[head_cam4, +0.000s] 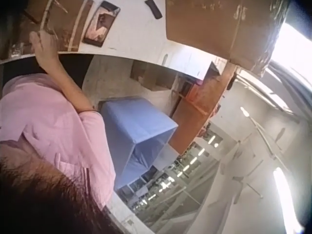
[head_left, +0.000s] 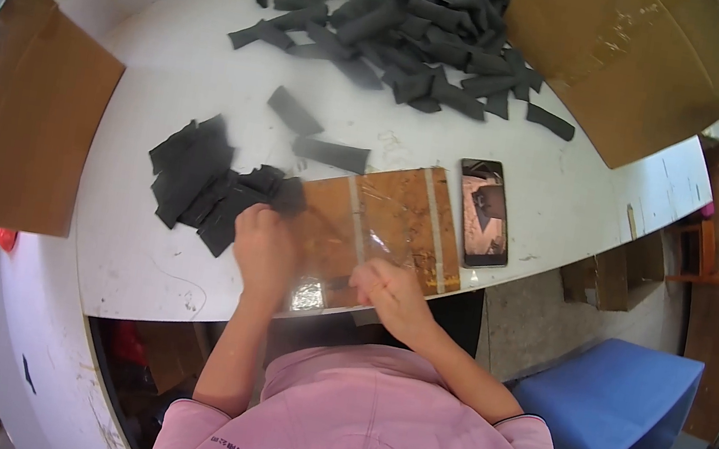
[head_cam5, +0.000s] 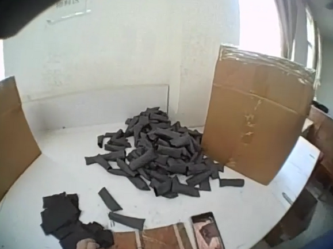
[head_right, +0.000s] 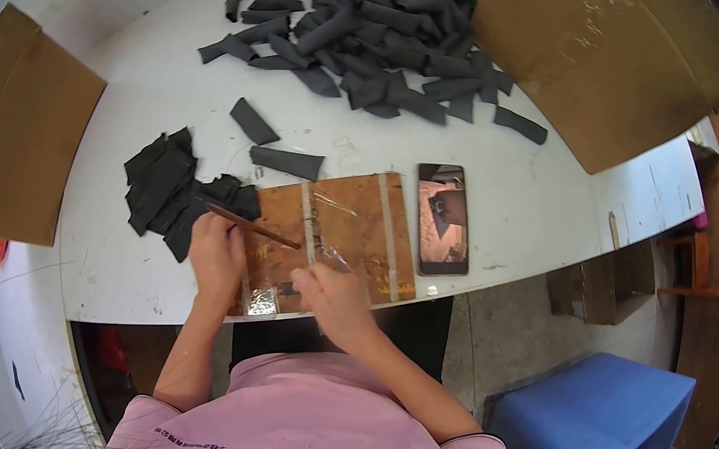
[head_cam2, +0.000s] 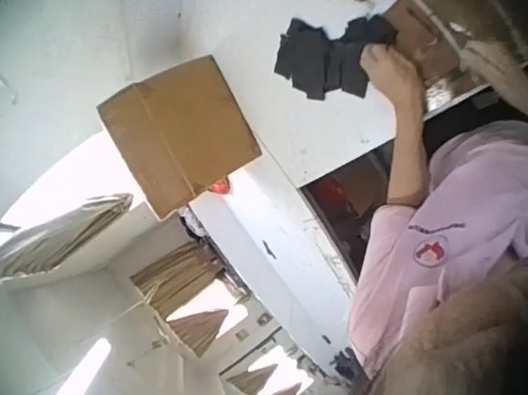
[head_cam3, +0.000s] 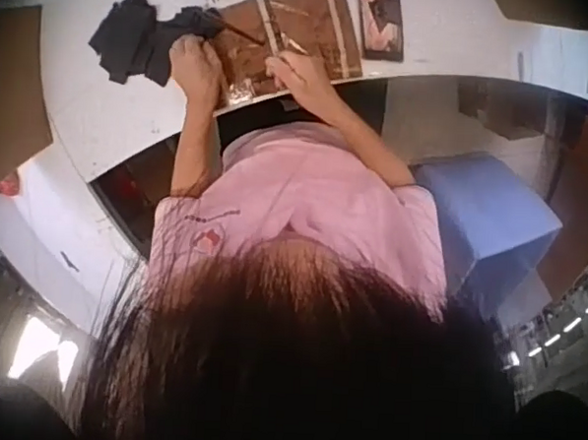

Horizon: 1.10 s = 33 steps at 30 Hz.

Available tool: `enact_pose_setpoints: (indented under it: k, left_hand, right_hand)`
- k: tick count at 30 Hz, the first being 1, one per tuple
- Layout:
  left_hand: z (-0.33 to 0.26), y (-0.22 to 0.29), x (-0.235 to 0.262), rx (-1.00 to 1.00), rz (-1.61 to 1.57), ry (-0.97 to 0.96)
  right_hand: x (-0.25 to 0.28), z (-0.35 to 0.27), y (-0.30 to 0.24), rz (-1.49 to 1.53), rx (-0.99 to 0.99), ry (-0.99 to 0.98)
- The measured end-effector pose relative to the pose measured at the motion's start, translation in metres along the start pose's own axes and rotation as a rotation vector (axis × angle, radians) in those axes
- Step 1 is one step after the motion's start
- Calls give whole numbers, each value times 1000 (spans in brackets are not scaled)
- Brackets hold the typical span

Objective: Rolling and adhering foam strips into cylindrical sleeves.

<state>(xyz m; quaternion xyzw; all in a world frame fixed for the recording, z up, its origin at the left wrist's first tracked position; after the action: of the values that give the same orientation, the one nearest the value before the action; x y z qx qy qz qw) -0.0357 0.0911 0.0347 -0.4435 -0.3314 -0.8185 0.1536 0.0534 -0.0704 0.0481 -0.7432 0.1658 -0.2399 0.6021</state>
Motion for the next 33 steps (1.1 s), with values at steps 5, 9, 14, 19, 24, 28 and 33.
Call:
enact_pose_setpoints:
  k: [5, 9, 14, 19, 24, 28, 33]
  left_hand:
    - [-17, 9, 45, -18, -234, 226]
    - [-47, 25, 65, -299, -310, 192]
    - [-80, 43, 58, -547, -292, 25]
    - [-71, 52, 51, -87, -615, -74]
    - [-42, 68, 36, 529, -1430, -375]
    - [-36, 64, 29, 457, -1365, -416]
    - [-41, 65, 31, 487, -1251, -286]
  right_hand:
    - [-11, -1, 7, 99, -7, -79]
    - [-20, 4, -5, 483, -115, -285]
    - [-22, 6, -8, 568, -181, -170]
    - [-7, -4, -11, 87, 240, 292]
    - [1, -14, -9, 149, 119, 254]
    - [4, -19, -8, 105, 81, 214]
    - [6, -21, -15, -115, 262, 259]
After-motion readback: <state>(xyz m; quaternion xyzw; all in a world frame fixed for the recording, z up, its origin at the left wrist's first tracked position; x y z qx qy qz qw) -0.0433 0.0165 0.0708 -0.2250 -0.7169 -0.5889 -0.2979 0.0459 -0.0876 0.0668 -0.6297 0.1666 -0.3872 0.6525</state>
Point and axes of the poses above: each hand's wrist, its own z-axis towards the middle knuckle, its own x-axis out of the back of the hand, y = z × x, the point moved 3 cm from there along z, towards the middle knuckle, and after that the axes turned 1 degree about x, right-handed, at the moved point
